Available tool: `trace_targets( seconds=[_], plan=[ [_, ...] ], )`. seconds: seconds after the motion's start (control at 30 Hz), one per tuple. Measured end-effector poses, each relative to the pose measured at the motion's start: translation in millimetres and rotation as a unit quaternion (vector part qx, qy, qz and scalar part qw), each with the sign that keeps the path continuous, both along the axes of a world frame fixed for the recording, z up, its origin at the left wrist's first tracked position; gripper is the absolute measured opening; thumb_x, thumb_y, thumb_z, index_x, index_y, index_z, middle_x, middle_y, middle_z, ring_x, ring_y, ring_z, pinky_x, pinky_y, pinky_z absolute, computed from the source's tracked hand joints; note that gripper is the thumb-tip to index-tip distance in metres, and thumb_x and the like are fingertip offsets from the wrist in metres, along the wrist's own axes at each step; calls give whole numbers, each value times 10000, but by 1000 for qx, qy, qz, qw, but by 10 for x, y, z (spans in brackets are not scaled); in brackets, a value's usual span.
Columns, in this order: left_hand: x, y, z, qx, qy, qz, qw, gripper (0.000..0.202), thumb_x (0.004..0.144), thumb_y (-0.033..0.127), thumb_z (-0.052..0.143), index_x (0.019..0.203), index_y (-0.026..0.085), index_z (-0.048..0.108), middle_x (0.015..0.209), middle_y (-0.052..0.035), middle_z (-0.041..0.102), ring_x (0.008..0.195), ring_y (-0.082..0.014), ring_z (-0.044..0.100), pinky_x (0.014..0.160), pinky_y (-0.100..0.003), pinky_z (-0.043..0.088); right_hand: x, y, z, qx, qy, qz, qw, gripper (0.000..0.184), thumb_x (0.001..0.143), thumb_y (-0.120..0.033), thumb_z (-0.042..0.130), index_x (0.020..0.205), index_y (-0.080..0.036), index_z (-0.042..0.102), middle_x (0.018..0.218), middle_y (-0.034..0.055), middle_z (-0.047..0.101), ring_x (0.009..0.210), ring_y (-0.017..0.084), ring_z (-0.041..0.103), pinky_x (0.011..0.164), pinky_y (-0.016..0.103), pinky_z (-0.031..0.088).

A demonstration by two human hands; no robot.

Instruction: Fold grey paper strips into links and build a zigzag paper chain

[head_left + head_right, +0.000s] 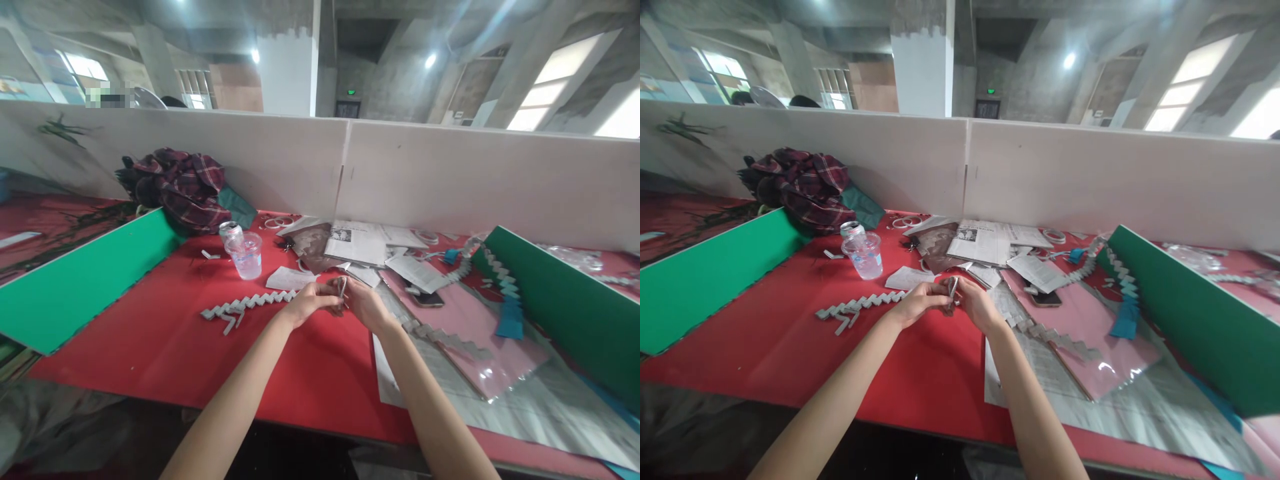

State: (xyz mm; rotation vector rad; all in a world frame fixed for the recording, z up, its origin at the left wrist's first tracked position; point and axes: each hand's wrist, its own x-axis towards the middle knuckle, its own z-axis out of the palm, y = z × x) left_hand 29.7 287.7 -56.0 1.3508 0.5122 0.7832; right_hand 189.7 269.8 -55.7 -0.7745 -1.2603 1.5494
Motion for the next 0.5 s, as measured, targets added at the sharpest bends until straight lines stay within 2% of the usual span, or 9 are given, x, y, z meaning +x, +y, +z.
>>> trace_targets(
  seconds=[0.33,0.5],
  plan=[
    [38,19,-48,-2,5,21,1000,231,672,333,707,735,112,681,654,-71,665,624,-186,639,707,-346,513,-130,34,-127,-5,20,-71,997,360,814,-548,492,873,-196,531,803,37,598,455,103,435,403,245,351],
    [61,30,-61,-6,11,30,999,221,654,320,722,714,111,683,659,-76,679,630,-191,644,706,-347,512,-176,26,-138,-12,41,-77,996,354,797,-554,517,838,-203,496,805,25,585,444,86,390,392,231,324]
  ],
)
